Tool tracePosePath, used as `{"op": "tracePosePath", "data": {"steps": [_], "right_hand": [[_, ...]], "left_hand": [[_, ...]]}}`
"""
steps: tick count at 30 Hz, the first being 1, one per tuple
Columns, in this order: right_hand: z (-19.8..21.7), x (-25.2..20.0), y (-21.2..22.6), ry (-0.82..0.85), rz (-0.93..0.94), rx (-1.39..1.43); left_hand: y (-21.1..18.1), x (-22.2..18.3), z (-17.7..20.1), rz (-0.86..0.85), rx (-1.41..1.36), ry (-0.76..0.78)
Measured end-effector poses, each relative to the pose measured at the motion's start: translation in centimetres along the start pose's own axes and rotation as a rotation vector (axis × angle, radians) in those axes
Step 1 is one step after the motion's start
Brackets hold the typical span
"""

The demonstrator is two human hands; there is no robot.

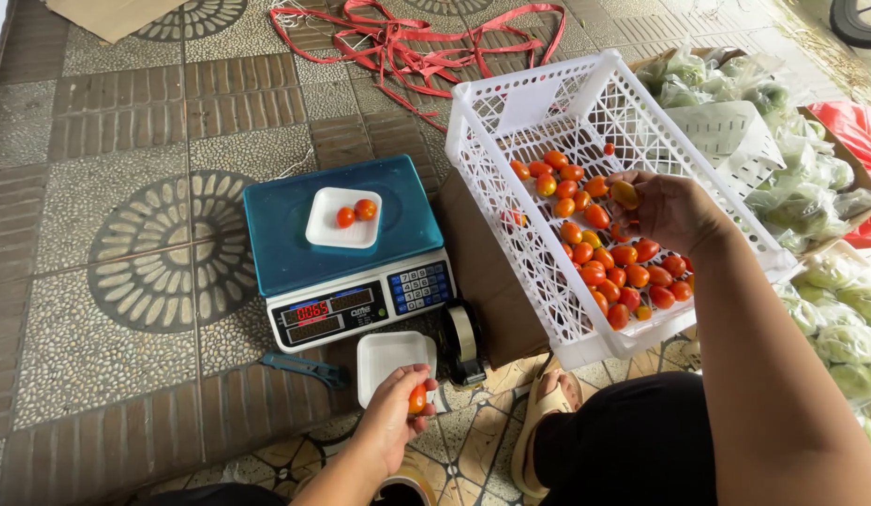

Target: Sorting and weighing cherry tomatoes from a large crate into a small tray on a digital scale.

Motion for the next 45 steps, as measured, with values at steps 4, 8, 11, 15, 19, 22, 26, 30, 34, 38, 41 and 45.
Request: {"op": "tracePosePath", "data": {"steps": [4,8,11,15,19,22,26,30,34,38,41,45], "right_hand": [[-1.8,-0.8,0.8,0.116,-0.04,0.139],[-2.3,-1.0,1.0,-0.059,-0.013,0.049],[-2.4,-1.4,0.7,-0.228,0.001,-0.237],[-4.4,-1.8,-0.4,-0.472,-0.059,-1.069],[-3.4,0.3,-2.7,-0.353,-0.149,-1.368],[-3.1,1.3,-4.0,-0.238,-0.175,-1.766],[-4.0,1.6,-4.0,-0.261,-0.161,-1.818],[-6.4,1.1,-3.7,-0.237,-0.185,-1.853],[-6.2,1.8,-4.3,-0.231,-0.167,-1.86],[-5.8,2.1,-4.4,-0.194,-0.05,-1.961],[-6.0,1.5,-3.1,-0.224,0.021,-1.857],[-4.1,1.5,-1.4,-0.475,0.213,-1.149]], "left_hand": [[0.3,0.3,0.2,-0.003,-0.017,-0.001],[0.3,0.4,0.0,-0.015,-0.024,0.003],[0.2,0.2,0.0,-0.016,-0.02,0.009],[-0.1,-0.5,0.1,-0.015,0.006,0.016],[0.2,0.2,0.0,-0.008,-0.02,0.006],[0.1,0.1,-0.1,-0.004,-0.019,-0.004],[0.0,0.2,-0.2,-0.003,-0.021,0.001],[0.4,1.2,-0.2,-0.001,-0.015,-0.01],[0.2,1.1,-0.1,-0.005,-0.003,-0.017],[0.4,1.1,0.1,-0.003,-0.024,-0.002],[0.2,1.3,0.1,-0.009,-0.038,-0.002],[0.1,0.7,0.4,-0.02,-0.045,0.028]]}}
Point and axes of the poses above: each hand's wrist, its own x-axis towards the middle knuckle, its own z-axis out of the back of the hand, y = z × x, the point moved 2 cm from there along x, towards the middle knuckle, and after that the axes turned 14 degrees about -y, right-handed, at the moved point
